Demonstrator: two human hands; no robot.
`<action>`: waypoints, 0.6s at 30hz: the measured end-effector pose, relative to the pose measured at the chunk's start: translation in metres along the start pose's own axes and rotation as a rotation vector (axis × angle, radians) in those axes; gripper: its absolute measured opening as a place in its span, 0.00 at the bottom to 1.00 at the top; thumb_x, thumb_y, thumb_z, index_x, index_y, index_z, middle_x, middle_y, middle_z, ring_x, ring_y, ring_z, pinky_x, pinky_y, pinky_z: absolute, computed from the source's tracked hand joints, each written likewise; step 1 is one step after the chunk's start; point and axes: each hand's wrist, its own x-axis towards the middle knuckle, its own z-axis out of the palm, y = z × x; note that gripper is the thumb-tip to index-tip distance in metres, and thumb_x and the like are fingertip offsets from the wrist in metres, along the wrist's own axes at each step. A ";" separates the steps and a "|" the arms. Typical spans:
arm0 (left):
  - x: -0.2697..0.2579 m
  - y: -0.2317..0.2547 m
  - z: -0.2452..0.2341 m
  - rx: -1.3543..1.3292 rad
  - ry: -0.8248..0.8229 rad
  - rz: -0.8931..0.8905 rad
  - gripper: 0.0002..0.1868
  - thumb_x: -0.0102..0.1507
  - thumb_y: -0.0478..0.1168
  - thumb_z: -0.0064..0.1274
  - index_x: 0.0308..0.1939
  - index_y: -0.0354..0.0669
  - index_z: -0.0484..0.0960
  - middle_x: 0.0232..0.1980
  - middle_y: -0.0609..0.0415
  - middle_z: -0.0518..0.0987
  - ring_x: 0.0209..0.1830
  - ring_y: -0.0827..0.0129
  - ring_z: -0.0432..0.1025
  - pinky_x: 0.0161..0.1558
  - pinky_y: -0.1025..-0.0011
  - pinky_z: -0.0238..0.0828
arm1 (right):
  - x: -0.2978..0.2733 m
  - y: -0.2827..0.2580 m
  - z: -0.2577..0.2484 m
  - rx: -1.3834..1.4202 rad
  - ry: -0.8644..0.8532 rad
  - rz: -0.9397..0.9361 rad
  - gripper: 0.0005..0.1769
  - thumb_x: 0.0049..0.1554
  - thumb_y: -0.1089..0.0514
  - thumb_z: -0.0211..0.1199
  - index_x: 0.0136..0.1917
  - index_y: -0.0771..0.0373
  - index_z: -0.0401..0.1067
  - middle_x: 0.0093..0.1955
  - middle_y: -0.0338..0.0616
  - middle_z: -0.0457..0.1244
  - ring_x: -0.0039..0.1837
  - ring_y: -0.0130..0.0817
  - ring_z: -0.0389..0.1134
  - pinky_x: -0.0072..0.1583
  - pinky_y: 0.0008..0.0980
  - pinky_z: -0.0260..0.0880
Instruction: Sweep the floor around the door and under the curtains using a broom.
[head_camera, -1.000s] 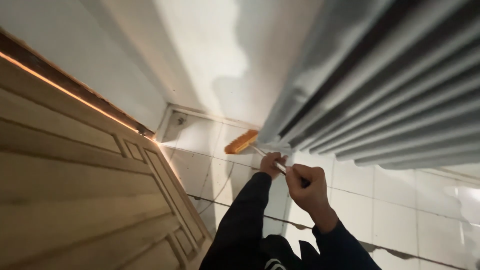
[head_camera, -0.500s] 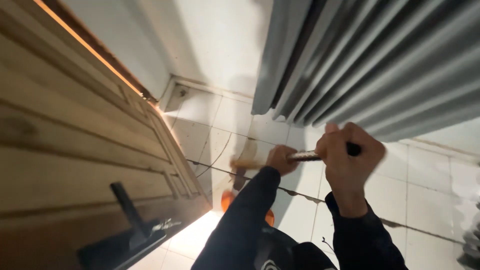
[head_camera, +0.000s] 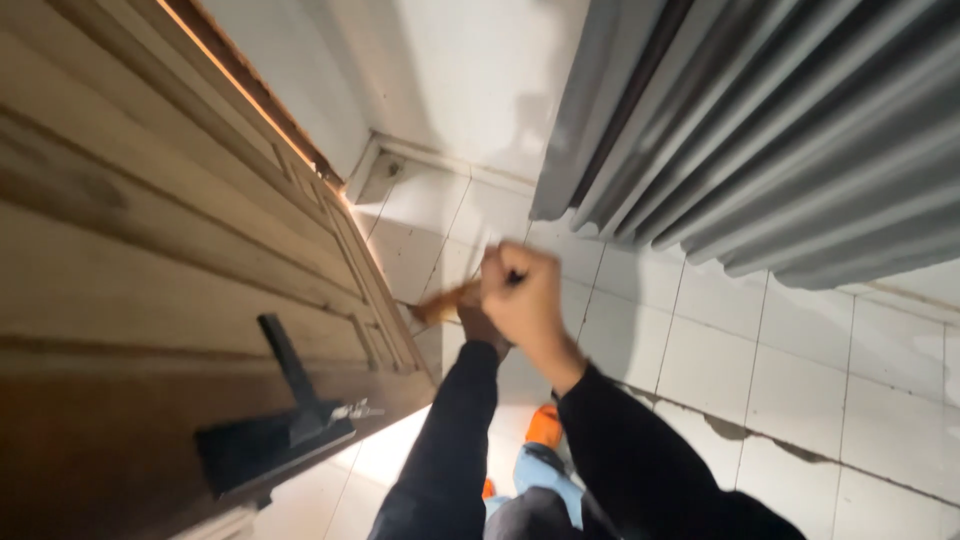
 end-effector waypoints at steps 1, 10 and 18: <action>-0.015 0.008 0.001 -0.017 0.012 -0.068 0.03 0.61 0.34 0.55 0.32 0.38 0.79 0.28 0.46 0.76 0.30 0.65 0.69 0.36 0.65 0.69 | 0.005 -0.010 -0.005 -0.055 -0.014 -0.021 0.20 0.59 0.68 0.62 0.29 0.67 0.58 0.25 0.39 0.49 0.31 0.20 0.48 0.33 0.29 0.48; 0.000 0.102 -0.010 0.021 -0.103 0.381 0.04 0.58 0.32 0.55 0.29 0.37 0.76 0.29 0.44 0.77 0.25 0.59 0.69 0.30 0.63 0.66 | -0.023 -0.119 -0.079 -0.028 -0.121 -0.288 0.16 0.62 0.67 0.62 0.33 0.66 0.66 0.28 0.41 0.59 0.30 0.20 0.59 0.33 0.28 0.52; -0.073 0.089 0.001 -0.564 -0.613 -0.106 0.12 0.61 0.45 0.53 0.35 0.38 0.79 0.34 0.38 0.77 0.34 0.47 0.75 0.39 0.60 0.73 | -0.122 -0.033 -0.065 -0.248 -0.067 -0.078 0.11 0.60 0.65 0.63 0.35 0.66 0.68 0.26 0.43 0.56 0.29 0.23 0.58 0.34 0.29 0.57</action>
